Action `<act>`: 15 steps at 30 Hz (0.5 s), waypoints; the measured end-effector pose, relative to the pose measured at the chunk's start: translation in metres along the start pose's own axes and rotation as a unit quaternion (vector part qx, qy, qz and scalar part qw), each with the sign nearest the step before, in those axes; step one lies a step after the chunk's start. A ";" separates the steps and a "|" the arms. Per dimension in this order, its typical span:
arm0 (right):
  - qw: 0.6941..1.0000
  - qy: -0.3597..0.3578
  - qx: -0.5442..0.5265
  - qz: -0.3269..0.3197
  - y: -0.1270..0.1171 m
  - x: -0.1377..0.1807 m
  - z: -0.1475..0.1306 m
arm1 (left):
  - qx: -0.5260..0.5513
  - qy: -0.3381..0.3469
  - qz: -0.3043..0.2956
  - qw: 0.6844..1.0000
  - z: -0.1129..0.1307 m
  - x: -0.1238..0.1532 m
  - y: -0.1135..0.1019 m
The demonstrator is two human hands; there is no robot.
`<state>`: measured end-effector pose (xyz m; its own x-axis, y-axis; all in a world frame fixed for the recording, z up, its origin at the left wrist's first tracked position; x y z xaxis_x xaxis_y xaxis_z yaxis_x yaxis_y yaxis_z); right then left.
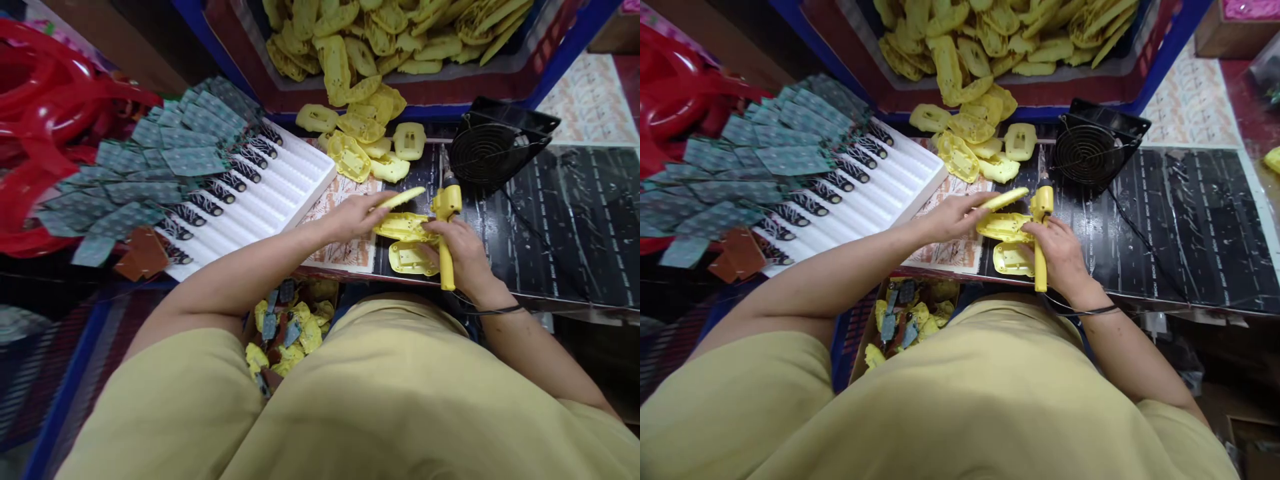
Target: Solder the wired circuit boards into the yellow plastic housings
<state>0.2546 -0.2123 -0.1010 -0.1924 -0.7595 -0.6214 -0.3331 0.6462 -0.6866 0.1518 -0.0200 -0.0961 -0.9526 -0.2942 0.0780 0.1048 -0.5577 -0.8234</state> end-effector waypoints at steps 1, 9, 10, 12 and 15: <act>1.000 0.010 0.009 -0.006 0.004 -0.002 0.003 | 0.029 -0.035 0.027 0.999 -0.009 -0.004 -0.007; 0.999 0.032 0.018 -0.040 -0.001 -0.009 0.022 | 0.087 -0.173 0.057 0.979 -0.065 -0.022 -0.056; 0.998 0.034 0.021 -0.043 -0.002 -0.009 0.023 | 0.036 -0.150 0.032 0.987 -0.059 -0.025 -0.063; 0.998 0.039 0.024 -0.047 -0.001 -0.012 0.026 | -0.072 -0.105 -0.009 0.992 -0.043 -0.032 -0.075; 0.997 0.043 0.028 -0.051 0.008 -0.018 0.029 | -0.169 -0.034 -0.013 0.985 -0.012 -0.046 -0.075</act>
<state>0.2822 -0.1912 -0.1060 -0.2395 -0.8233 -0.5146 -0.3029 0.5669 -0.7661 0.1845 0.0452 -0.0448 -0.9308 -0.3419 0.1289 -0.0308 -0.2781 -0.9601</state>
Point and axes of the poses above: each hand's wrist, its own x-axis away from the middle knuckle, its own y-axis out of the palm, z = x × y, the point moved 8 cm from there along -x, towards the middle knuckle, and after that the axes turned 2 degrees about z, right-handed, at the moved point
